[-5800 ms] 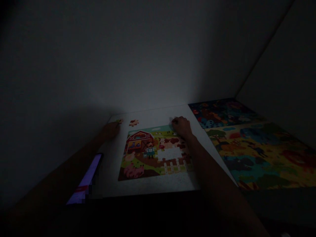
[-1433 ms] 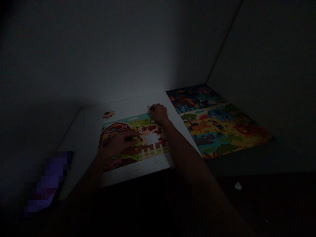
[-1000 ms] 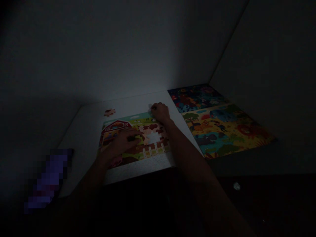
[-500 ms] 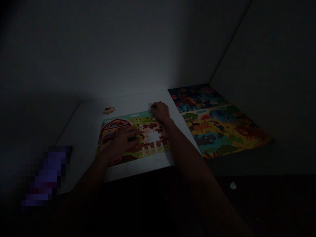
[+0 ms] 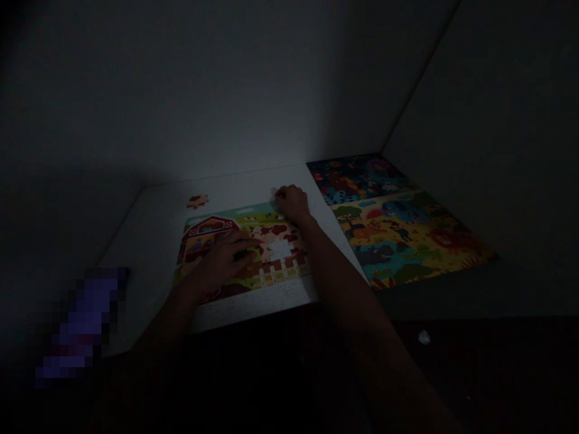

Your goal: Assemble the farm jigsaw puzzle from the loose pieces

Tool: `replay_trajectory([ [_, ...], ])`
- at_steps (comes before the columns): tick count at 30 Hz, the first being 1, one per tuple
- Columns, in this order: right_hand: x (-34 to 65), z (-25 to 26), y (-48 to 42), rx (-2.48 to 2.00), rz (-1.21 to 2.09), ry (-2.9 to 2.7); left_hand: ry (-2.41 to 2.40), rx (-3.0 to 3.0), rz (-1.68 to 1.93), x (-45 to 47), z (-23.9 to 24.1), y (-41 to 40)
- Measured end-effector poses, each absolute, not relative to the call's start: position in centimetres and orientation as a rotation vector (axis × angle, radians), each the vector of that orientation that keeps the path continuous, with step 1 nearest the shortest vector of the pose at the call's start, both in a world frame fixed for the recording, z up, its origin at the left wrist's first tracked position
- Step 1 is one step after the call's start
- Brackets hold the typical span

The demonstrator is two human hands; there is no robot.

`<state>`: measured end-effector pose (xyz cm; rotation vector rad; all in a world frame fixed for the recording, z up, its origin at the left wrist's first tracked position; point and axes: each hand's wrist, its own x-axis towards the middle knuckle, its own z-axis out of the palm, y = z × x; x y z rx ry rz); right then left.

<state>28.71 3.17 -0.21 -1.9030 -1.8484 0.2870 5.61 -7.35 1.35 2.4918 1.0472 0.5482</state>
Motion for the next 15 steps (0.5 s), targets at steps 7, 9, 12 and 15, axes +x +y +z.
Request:
replay_trajectory([
  [7,28.69,-0.1,3.08,-1.893,0.296,-1.841,1.078,2.529,0.519,5.74,1.58,-7.56],
  [9,28.7,-0.09,3.08,-1.896,0.298,-1.843,1.071,2.535,0.521,5.77,1.57,-7.57],
  [12,28.74,-0.19,3.19,-1.905,0.301,-1.851,1.06,2.543,0.546,5.74,1.47,-7.57],
  [15,28.78,-0.36,3.36,-1.905,0.291,-1.855,1.054,2.552,0.562,5.7,1.42,-7.57],
])
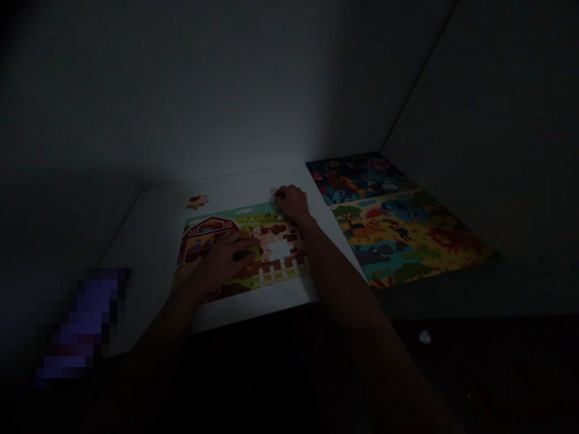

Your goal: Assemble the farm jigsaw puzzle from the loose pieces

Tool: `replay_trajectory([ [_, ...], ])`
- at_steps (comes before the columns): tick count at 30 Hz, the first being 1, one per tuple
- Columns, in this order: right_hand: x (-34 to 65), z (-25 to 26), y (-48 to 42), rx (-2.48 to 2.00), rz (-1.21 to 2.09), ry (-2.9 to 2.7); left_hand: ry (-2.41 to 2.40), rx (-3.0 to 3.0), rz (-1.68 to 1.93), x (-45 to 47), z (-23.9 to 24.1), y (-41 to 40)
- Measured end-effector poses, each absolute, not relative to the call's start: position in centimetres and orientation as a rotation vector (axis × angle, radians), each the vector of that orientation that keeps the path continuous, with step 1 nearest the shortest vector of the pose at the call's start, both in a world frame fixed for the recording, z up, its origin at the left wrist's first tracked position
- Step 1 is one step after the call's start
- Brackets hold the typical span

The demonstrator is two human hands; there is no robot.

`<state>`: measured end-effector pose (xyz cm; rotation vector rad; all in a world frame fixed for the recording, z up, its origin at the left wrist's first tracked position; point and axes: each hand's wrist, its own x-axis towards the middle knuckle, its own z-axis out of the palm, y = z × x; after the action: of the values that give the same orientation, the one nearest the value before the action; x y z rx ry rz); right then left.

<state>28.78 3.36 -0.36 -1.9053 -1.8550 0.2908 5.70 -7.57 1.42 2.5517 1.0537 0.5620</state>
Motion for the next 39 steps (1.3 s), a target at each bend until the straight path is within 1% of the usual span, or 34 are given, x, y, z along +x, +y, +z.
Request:
replay_trajectory([
  [10,28.8,-0.3,3.3,-1.897,0.293,-1.853,1.031,2.572,0.584,5.6,1.2,-7.4],
  [25,28.7,-0.2,3.1,-1.909,0.265,-1.875,1.134,2.641,0.492,5.8,1.3,-8.4],
  [33,28.5,0.0,2.7,-1.904,0.244,-1.911,1.378,2.577,0.539,5.4,1.6,-9.9],
  [37,28.6,-0.2,2.9,-1.93,0.241,-1.908,1.612,2.474,0.646,2.0,2.1,-9.0],
  [39,28.6,-0.3,2.9,-1.926,0.244,-1.914,1.651,2.471,0.646,-0.3,2.0,-8.3],
])
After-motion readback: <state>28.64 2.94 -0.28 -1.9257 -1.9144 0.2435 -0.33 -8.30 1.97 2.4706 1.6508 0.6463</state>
